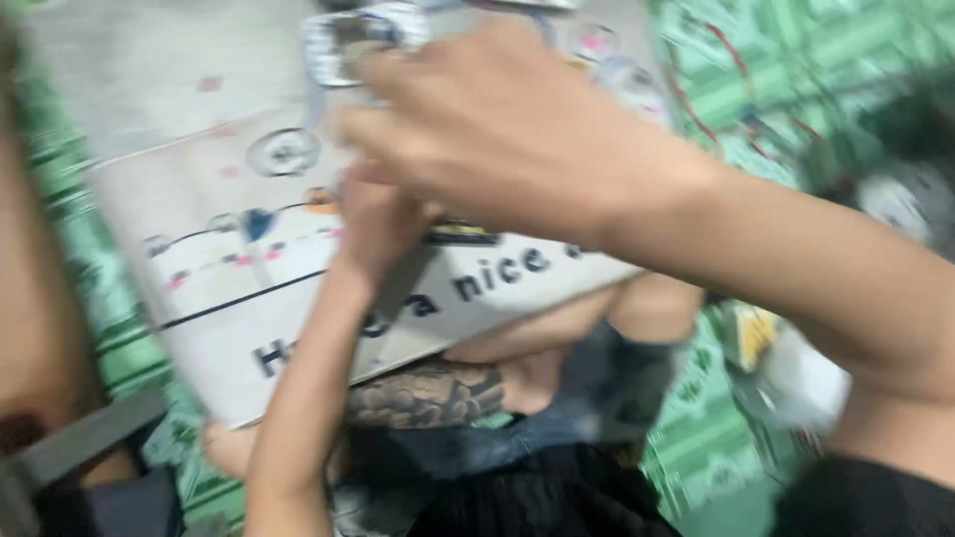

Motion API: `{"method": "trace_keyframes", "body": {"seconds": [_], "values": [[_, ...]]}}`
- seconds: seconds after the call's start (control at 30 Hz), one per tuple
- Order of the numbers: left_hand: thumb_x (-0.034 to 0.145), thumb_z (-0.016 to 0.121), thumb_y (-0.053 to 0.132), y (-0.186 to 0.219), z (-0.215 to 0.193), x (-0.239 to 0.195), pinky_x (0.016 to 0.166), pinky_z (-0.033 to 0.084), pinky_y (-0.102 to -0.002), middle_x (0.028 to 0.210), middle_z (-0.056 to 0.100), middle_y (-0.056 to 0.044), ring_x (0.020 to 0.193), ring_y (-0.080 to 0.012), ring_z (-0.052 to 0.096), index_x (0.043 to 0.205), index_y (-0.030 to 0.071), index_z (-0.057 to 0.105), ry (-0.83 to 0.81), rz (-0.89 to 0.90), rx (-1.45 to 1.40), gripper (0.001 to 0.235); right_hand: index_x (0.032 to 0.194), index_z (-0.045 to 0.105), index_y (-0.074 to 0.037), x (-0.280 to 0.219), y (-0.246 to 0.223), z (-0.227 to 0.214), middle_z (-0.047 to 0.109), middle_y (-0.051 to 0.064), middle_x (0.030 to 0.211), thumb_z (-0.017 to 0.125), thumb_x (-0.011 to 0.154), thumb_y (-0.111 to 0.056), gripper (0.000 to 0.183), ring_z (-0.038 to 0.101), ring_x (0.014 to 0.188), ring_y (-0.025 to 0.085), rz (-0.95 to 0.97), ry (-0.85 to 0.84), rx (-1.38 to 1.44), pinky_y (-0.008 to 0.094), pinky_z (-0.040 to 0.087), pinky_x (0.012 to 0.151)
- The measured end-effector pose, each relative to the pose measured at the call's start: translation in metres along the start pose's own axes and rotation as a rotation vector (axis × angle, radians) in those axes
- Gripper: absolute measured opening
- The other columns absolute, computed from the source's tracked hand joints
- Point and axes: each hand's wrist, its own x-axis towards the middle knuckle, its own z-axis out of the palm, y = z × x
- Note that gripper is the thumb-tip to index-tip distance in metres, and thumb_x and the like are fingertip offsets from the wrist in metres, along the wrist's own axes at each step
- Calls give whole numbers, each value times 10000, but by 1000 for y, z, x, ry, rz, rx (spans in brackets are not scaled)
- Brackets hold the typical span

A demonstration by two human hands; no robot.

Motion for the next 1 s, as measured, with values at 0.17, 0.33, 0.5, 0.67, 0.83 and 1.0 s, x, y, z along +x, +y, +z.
{"method": "trace_keyframes", "body": {"seconds": [0.17,0.33,0.5,0.67,0.83,1.0], "values": [[785,797,305,-2,-1,8,559,471,-577,831,647,-228,746,-480,626,875,23,646,-79,-98,-7,332,994,679,-206,12,7,-15,721,-7,949,671,949,-226,50,740,775,210,-79,-235,-201,351,518,410],[743,796,277,2,-4,4,493,396,-558,758,632,-222,673,-474,590,790,26,594,-90,-72,-23,325,856,720,-229,14,-6,6,718,-36,742,719,880,-184,51,736,686,239,-128,-228,-139,382,491,496],[749,704,237,20,-23,24,573,480,-539,982,633,-180,796,-436,629,991,17,568,-185,-214,-87,354,1131,638,-172,6,5,4,727,21,894,784,754,-614,599,761,751,274,137,-330,-206,388,566,471],[763,799,167,8,-8,15,516,447,-503,809,663,-210,753,-416,625,805,-11,586,11,-10,-74,281,887,742,-224,13,3,-8,701,-1,938,664,947,-177,109,692,714,198,-193,-318,-280,350,504,475],[650,781,86,15,-15,21,452,445,-470,823,673,-178,862,-329,653,711,-5,526,27,-28,-80,278,645,715,-287,10,-3,6,701,-7,685,688,836,-191,215,711,646,267,16,-329,-203,407,495,520],[769,816,226,7,-4,12,520,470,-485,805,692,-175,751,-379,650,744,24,614,-24,-57,-66,287,1012,693,-168,11,-6,-5,663,-3,861,692,944,-189,71,671,511,160,-64,-323,-231,338,478,369]]}}
